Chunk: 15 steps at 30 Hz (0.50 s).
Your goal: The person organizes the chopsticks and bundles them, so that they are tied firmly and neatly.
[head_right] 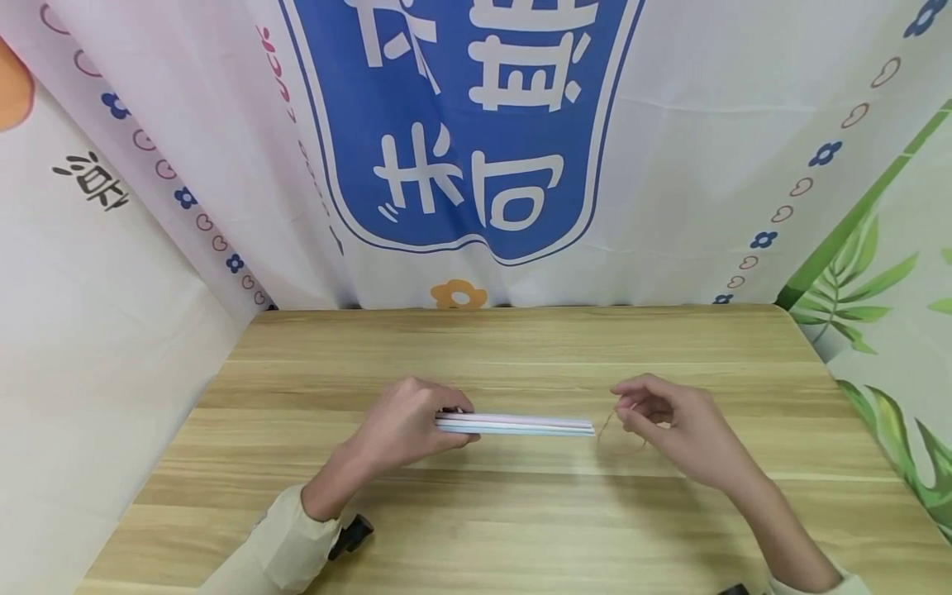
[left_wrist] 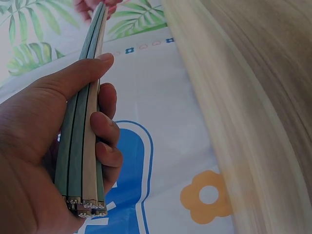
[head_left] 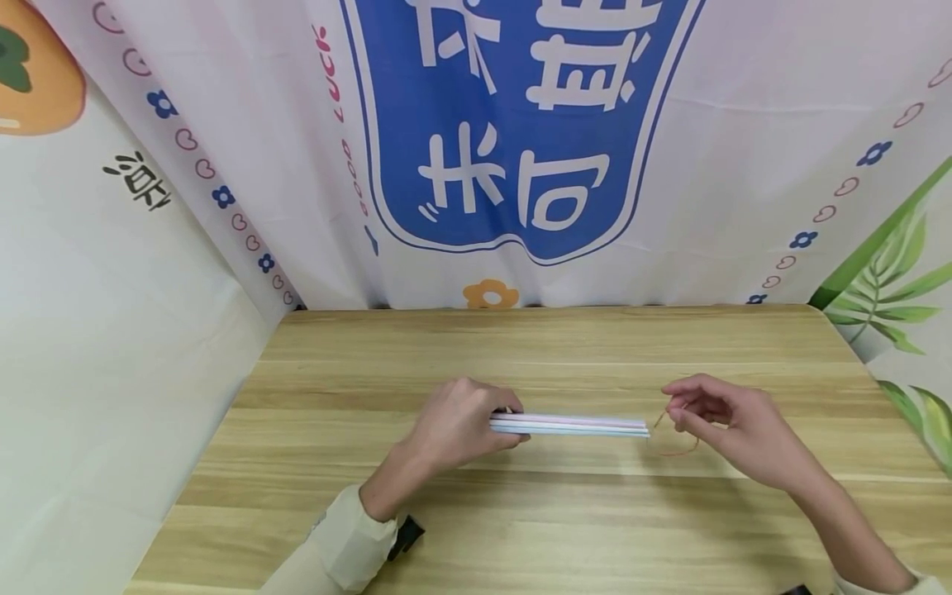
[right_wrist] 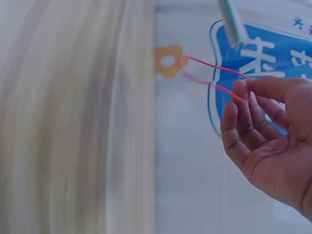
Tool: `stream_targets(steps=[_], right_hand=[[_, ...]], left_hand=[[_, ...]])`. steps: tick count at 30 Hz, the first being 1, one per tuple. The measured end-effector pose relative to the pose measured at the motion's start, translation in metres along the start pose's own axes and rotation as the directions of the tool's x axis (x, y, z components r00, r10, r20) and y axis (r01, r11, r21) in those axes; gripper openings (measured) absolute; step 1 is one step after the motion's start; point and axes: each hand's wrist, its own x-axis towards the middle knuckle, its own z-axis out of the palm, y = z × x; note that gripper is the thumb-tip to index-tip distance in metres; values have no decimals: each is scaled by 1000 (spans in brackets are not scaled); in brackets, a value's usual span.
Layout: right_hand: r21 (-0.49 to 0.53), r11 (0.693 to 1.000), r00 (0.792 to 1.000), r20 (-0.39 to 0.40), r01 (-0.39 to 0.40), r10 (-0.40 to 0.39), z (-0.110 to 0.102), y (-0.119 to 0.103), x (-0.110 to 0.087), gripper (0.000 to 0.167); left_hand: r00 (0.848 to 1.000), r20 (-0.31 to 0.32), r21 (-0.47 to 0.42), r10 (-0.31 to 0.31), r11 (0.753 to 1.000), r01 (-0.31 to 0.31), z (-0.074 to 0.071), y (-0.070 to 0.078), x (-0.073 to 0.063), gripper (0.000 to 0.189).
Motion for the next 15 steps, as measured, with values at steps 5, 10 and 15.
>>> stream_targets(steps=[5, 10, 15], right_hand=[[107, 994, 999, -8, -39, 40, 10, -17, 7, 25], [199, 980, 1000, -11, -24, 27, 21, -27, 11, 26], [239, 971, 1000, -2, -6, 7, 28, -34, 10, 26]], left_hand=[[1000, -8, -2, 5, 1000, -5, 3, 1, 0, 19], [1000, -22, 0, -13, 1000, 13, 5, 1, 0, 19], [998, -41, 2, -36, 999, 36, 6, 1, 1, 19]])
